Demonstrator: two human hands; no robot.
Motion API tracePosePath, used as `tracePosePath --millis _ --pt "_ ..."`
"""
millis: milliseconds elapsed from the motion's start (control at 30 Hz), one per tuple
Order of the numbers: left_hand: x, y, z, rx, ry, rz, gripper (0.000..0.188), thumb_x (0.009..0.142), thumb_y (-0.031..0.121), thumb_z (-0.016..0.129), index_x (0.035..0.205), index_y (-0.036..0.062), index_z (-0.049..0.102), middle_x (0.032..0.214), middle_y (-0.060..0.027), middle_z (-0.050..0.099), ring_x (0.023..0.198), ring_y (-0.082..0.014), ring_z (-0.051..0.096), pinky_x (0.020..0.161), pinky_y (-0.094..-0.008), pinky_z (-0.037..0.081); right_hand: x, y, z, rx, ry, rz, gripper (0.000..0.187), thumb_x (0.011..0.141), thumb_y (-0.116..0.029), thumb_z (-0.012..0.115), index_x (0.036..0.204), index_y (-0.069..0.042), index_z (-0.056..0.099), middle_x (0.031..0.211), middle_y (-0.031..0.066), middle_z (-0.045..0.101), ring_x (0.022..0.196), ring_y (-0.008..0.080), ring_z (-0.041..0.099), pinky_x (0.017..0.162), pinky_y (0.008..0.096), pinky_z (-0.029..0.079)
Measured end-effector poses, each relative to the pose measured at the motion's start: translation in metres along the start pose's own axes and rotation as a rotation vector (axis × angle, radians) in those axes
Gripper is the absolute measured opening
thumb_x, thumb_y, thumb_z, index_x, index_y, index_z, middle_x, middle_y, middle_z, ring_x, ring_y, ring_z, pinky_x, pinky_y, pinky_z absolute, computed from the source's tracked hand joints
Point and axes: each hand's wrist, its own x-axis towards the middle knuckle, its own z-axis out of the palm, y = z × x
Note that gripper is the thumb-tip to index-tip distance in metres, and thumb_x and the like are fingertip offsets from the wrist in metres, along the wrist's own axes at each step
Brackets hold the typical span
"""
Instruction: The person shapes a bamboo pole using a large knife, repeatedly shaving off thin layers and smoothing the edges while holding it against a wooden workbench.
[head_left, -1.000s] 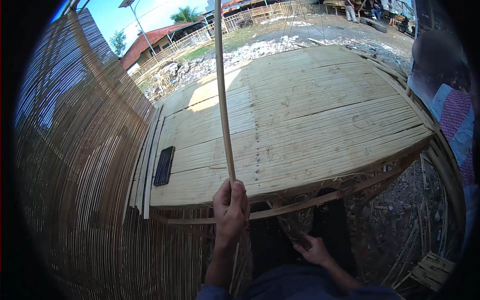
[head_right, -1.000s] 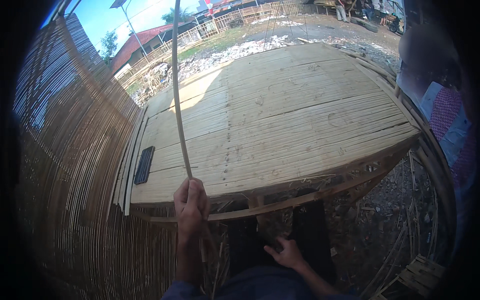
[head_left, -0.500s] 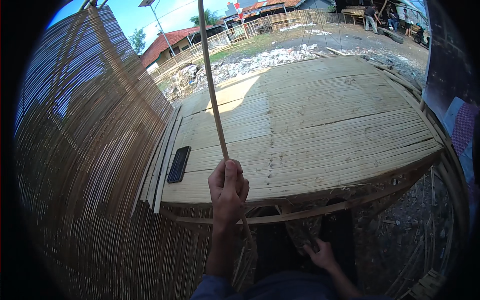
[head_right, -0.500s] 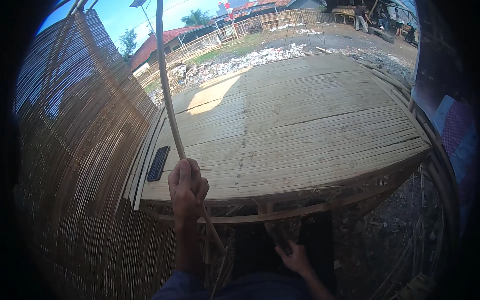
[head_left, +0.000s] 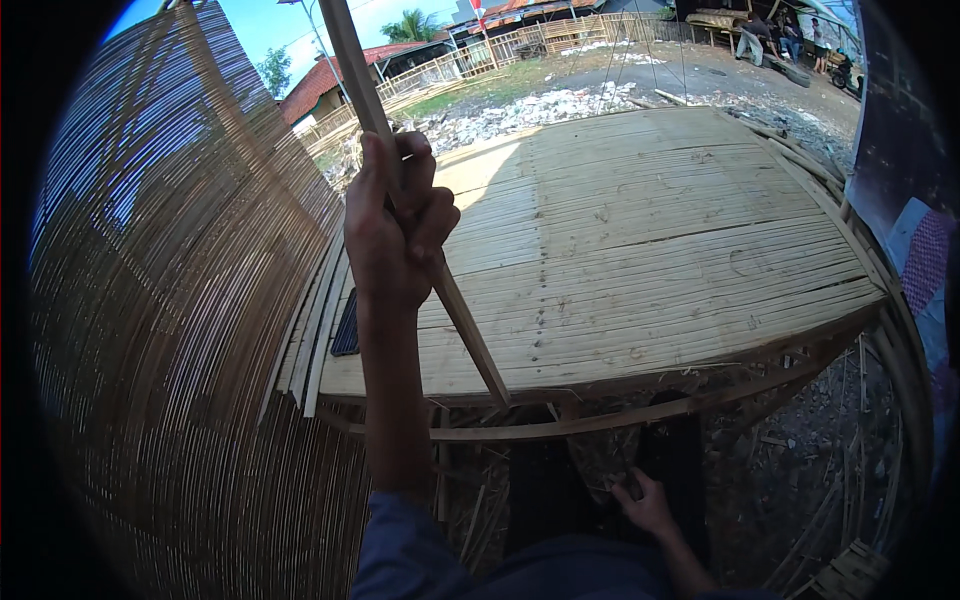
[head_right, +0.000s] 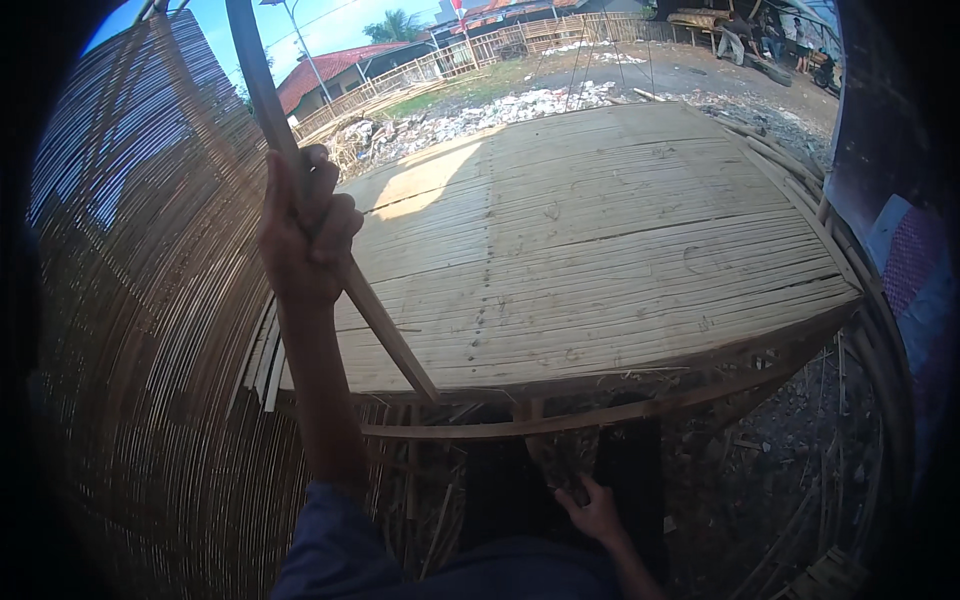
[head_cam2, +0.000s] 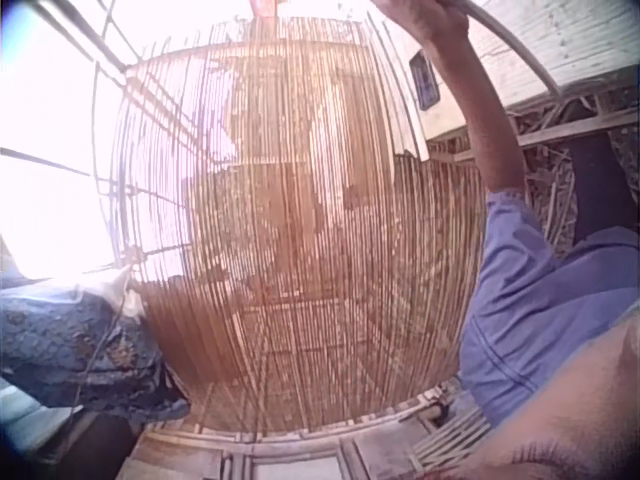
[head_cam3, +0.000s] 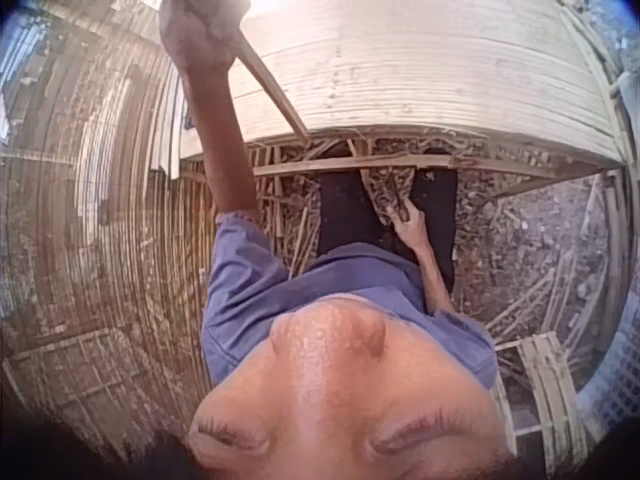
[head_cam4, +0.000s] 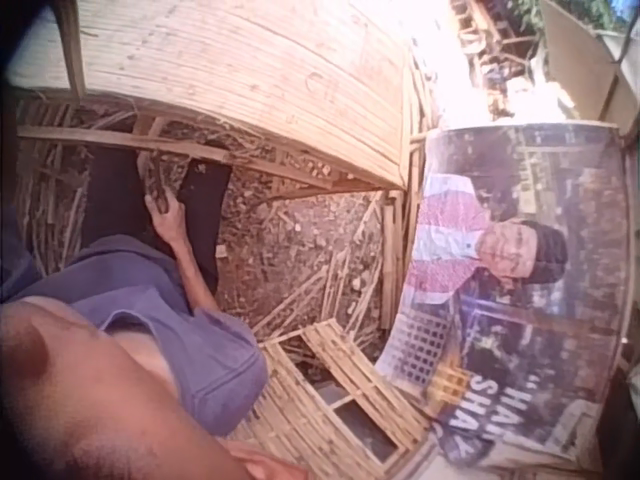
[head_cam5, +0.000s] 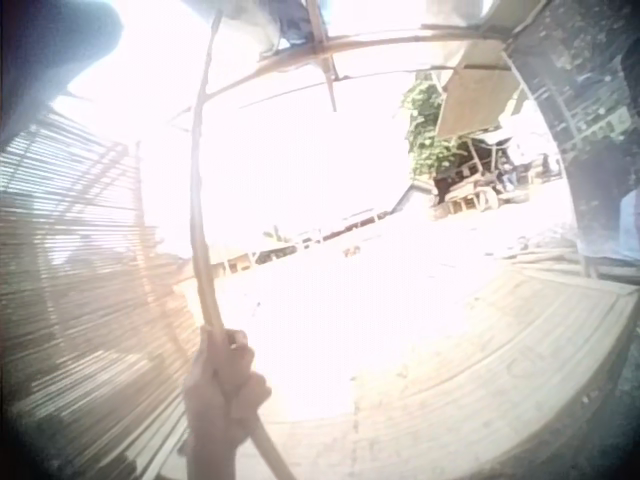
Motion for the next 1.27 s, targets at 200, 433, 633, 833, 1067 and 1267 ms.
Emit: tracePosePath --millis 200,433,633,833,1067,1267 --pt "0.010 -0.025 0.009 0.181 0.052 0.196 0.043 0.098 0.041 0.034 0.093 0.0019 0.051 0.055 0.0052 0.029 0.038 -0.0043 0.024 0.034 -0.0209 0.018 -0.011 0.022 0.002 0.032 -0.041 0.067 0.041 0.078 -0.024 0.069 0.110 -0.002 0.057 0.076 0.0119 0.066 0.065 0.0163 0.064 0.062 0.0308 0.049" --pt "0.028 -0.053 0.029 0.212 0.083 0.335 0.041 0.099 0.036 0.030 0.085 0.0034 0.049 0.050 0.0053 0.023 0.038 -0.0040 0.019 0.034 -0.0220 0.017 -0.006 0.029 0.001 0.125 0.010 0.104 0.026 0.085 -0.021 0.062 0.098 -0.001 0.053 0.060 0.0031 0.054 0.051 0.0084 0.052 0.048 0.0248 0.043" --pt "0.038 -0.070 0.018 0.261 0.040 0.428 0.041 0.099 0.037 0.030 0.081 0.0047 0.048 0.048 0.0061 0.026 0.038 -0.0023 0.020 0.033 -0.0204 0.017 -0.006 0.031 0.001 0.340 0.070 0.180 0.019 0.088 -0.017 0.059 0.100 -0.004 0.053 0.056 -0.0014 0.049 0.046 0.0051 0.048 0.043 0.0214 0.037" --pt "0.057 -0.093 0.001 0.363 0.072 0.533 0.039 0.099 0.037 0.034 0.081 0.0052 0.047 0.048 0.0023 0.035 0.041 -0.0042 0.031 0.038 -0.0231 0.025 0.002 0.030 0.009 0.307 0.020 0.220 0.018 0.087 -0.015 0.059 0.099 -0.003 0.053 0.055 -0.0019 0.048 0.046 0.0052 0.048 0.043 0.0213 0.037" --pt "0.076 -0.100 0.008 0.480 0.081 0.355 0.041 0.100 0.035 0.027 0.073 0.0087 0.042 0.054 0.0043 0.033 0.046 -0.0058 0.034 0.040 -0.0235 0.027 0.006 0.032 0.011 0.256 0.006 0.268 0.019 0.086 -0.016 0.060 0.100 -0.004 0.054 0.055 -0.0017 0.049 0.046 0.0048 0.048 0.042 0.0217 0.037" --pt "0.078 -0.106 0.012 0.463 0.037 0.289 0.042 0.100 0.037 0.027 0.071 0.0105 0.041 0.051 0.0046 0.033 0.044 -0.0055 0.032 0.039 -0.0243 0.027 0.006 0.030 0.013 0.184 -0.033 0.245 0.022 0.086 -0.020 0.062 0.102 -0.007 0.055 0.053 -0.0016 0.048 0.046 0.0057 0.050 0.043 0.0226 0.041"
